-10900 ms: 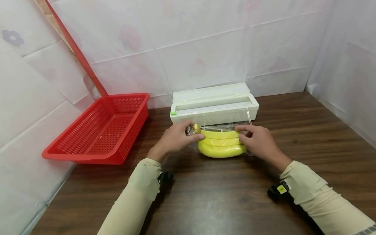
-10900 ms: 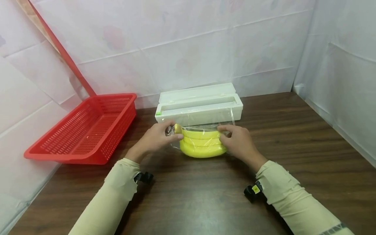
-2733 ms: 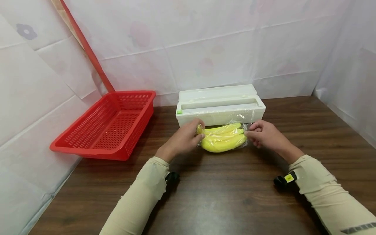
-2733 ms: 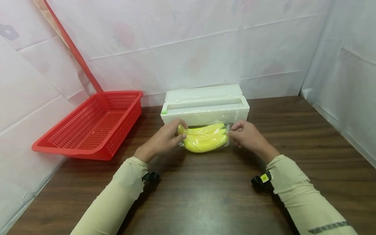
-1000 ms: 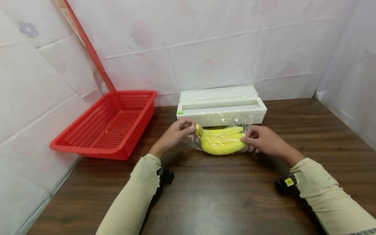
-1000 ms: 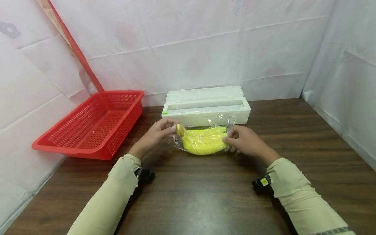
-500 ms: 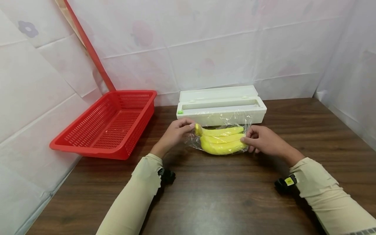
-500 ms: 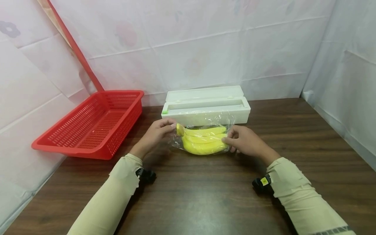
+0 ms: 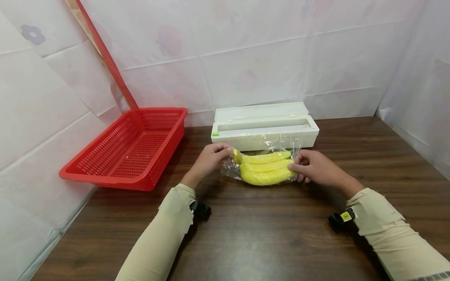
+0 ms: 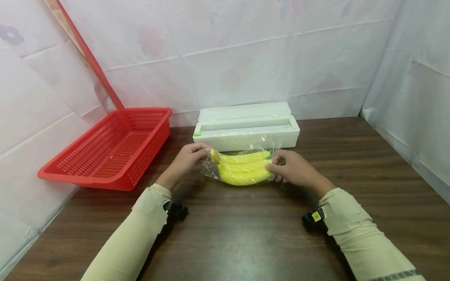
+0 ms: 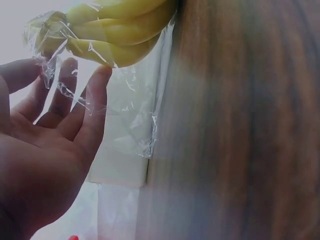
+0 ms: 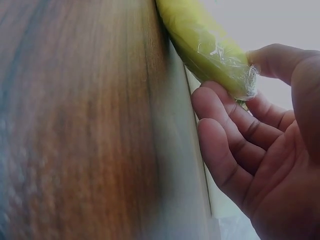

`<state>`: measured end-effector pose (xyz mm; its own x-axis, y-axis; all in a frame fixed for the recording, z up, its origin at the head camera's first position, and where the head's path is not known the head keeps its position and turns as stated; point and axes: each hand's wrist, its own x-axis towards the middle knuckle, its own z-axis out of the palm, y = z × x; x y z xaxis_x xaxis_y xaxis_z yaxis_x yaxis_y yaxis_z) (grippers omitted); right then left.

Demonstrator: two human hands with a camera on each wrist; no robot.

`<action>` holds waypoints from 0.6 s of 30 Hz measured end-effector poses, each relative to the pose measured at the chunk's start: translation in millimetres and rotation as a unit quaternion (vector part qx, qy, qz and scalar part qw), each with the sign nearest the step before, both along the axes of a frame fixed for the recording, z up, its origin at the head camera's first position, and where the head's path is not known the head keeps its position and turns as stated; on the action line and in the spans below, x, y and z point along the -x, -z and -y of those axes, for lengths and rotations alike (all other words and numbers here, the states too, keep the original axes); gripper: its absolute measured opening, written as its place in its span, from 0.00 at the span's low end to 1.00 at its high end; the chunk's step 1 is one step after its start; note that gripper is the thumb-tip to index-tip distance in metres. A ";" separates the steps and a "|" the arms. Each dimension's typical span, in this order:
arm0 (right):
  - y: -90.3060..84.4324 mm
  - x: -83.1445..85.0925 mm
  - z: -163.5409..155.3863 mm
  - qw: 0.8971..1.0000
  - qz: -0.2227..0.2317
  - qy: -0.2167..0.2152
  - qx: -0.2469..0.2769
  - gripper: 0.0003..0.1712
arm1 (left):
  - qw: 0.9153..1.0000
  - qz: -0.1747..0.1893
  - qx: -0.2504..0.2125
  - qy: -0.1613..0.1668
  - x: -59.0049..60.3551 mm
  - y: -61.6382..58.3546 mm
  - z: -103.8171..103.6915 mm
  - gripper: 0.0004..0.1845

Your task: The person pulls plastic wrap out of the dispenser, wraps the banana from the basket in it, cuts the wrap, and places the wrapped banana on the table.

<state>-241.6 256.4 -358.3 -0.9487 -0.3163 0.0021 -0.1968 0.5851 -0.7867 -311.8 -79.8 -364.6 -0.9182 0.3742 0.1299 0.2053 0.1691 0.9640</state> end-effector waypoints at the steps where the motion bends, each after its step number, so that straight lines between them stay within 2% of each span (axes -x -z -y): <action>1: -0.1 0.3 0.1 1.000 -0.001 -0.001 0.000 0.16 | 1.000 -0.005 0.002 -0.001 0.0 0.1 0.0 0.11; 8: -0.9 0.6 0.8 1.000 0.001 0.002 0.004 0.16 | 0.998 -0.060 -0.014 0.013 -0.1 -0.6 3.6 0.06; 11: -1.9 -0.1 0.4 1.000 0.002 0.003 0.004 0.17 | 0.996 -0.084 0.009 0.041 0.5 -1.9 9.3 0.07; 14: -2.6 -0.5 -0.4 1.000 0.002 0.004 0.000 0.17 | 0.992 -0.094 0.034 0.082 0.4 -3.3 17.4 0.11; 18: -0.6 0.5 -1.9 1.000 0.002 0.004 -0.004 0.17 | 0.987 -0.082 0.052 0.130 -0.6 -4.4 24.2 0.16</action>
<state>-242.1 258.3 -357.7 -0.9510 -0.3092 -0.0043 -0.1891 0.5925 -0.7831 -311.2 -104.0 -360.3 -0.7593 0.6131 0.2179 0.4071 0.1863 0.8942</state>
